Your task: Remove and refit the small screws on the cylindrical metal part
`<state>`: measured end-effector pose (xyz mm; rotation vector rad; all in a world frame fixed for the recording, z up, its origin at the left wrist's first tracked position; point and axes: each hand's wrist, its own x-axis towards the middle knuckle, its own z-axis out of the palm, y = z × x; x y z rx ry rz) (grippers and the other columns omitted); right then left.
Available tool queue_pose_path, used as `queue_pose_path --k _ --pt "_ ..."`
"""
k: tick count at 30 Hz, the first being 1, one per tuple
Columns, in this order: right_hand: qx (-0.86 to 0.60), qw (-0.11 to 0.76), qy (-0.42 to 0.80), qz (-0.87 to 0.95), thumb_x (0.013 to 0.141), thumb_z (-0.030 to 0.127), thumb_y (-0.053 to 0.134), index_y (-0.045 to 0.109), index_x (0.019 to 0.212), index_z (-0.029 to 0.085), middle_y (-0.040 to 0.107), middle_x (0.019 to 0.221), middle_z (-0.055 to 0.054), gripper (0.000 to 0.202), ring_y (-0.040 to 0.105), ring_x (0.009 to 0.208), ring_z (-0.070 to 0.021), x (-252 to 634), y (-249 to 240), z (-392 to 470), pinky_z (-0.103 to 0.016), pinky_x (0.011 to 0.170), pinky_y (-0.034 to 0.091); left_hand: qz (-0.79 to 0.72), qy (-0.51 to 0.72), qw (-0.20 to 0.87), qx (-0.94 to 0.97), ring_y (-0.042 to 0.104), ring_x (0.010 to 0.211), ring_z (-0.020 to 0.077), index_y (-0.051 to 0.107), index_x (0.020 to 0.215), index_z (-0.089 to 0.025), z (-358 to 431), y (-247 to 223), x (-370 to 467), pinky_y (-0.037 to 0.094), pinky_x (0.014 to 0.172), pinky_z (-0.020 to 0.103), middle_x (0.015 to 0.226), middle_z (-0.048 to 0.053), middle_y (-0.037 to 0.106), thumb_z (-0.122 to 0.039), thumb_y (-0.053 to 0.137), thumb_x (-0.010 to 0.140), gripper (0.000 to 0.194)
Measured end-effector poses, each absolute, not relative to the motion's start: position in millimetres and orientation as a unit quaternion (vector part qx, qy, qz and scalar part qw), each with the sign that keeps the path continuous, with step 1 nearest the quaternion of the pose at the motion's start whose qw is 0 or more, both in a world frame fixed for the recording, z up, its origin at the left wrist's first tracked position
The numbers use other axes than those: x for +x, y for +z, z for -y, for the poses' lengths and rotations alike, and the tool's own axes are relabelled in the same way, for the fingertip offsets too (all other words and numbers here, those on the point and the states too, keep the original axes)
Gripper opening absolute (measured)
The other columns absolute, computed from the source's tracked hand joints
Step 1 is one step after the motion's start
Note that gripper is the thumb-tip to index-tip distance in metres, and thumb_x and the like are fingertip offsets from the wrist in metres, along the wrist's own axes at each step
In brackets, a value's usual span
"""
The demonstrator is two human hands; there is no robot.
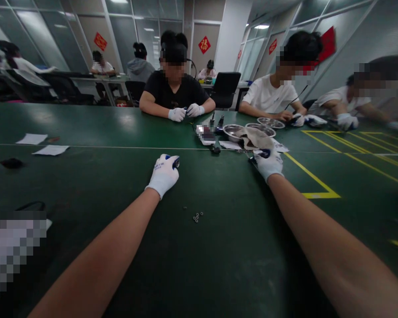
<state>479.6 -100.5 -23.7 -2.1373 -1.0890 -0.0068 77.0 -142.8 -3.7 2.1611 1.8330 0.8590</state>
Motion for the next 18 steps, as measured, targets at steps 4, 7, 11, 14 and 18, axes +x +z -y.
queue_pose_path --k 4,7,11,14,18 --pt "-0.804 0.384 0.008 0.454 0.082 0.034 0.073 0.056 0.144 0.014 0.068 0.126 -0.018 0.067 0.064 0.119 -0.0352 472.2 -19.6 107.4 -0.049 0.107 0.05 -0.601 0.273 0.095 0.745 0.062 0.121 0.038 0.071 0.139 -0.023 135.6 -3.2 80.4 0.052 0.112 0.056 0.134 0.017 0.063 -0.014 0.06 0.084 0.057" --pt "-0.764 0.415 -0.013 0.493 0.081 0.028 0.07 0.053 0.146 0.014 0.064 0.135 -0.019 0.069 0.06 0.126 -0.0343 465.7 -15.9 113.6 -0.049 0.112 0.047 -0.589 0.313 0.09 0.74 0.06 0.123 0.0379 0.067 0.143 -0.023 139.9 -3.3 79.1 0.05 0.115 0.056 0.139 0.017 0.061 -0.014 0.062 0.083 0.061" --pt "-0.712 0.434 -0.035 0.551 0.08 0.021 0.063 0.059 0.139 0.013 0.056 0.137 -0.021 0.06 0.056 0.126 -0.034 449.7 -13.6 127.9 -0.049 0.111 0.047 -0.599 0.353 0.088 0.713 0.061 0.125 0.0375 0.067 0.14 -0.018 151.4 -2.2 77.0 0.048 0.118 0.056 0.136 0.019 0.062 -0.016 0.063 0.085 0.055" --pt "-0.679 0.453 -0.036 0.577 0.08 0.021 0.06 0.064 0.13 0.017 0.055 0.131 -0.019 0.05 0.058 0.121 -0.0337 429.6 -13.3 142.7 -0.05 0.109 0.048 -0.607 0.365 0.095 0.7 0.062 0.125 0.0371 0.069 0.134 -0.017 161.9 -1.4 76.7 0.048 0.118 0.055 0.135 0.019 0.063 -0.019 0.065 0.087 0.047" --pt "-0.657 0.51 -0.009 0.555 0.081 0.026 0.064 0.067 0.124 0.018 0.058 0.124 -0.017 0.044 0.061 0.115 -0.0329 387.9 -16.1 166.6 -0.052 0.108 0.05 -0.588 0.379 0.112 0.705 0.064 0.126 0.0342 0.069 0.133 -0.019 182.4 1.1 76.4 0.049 0.117 0.053 0.133 0.016 0.065 -0.023 0.067 0.088 0.045"
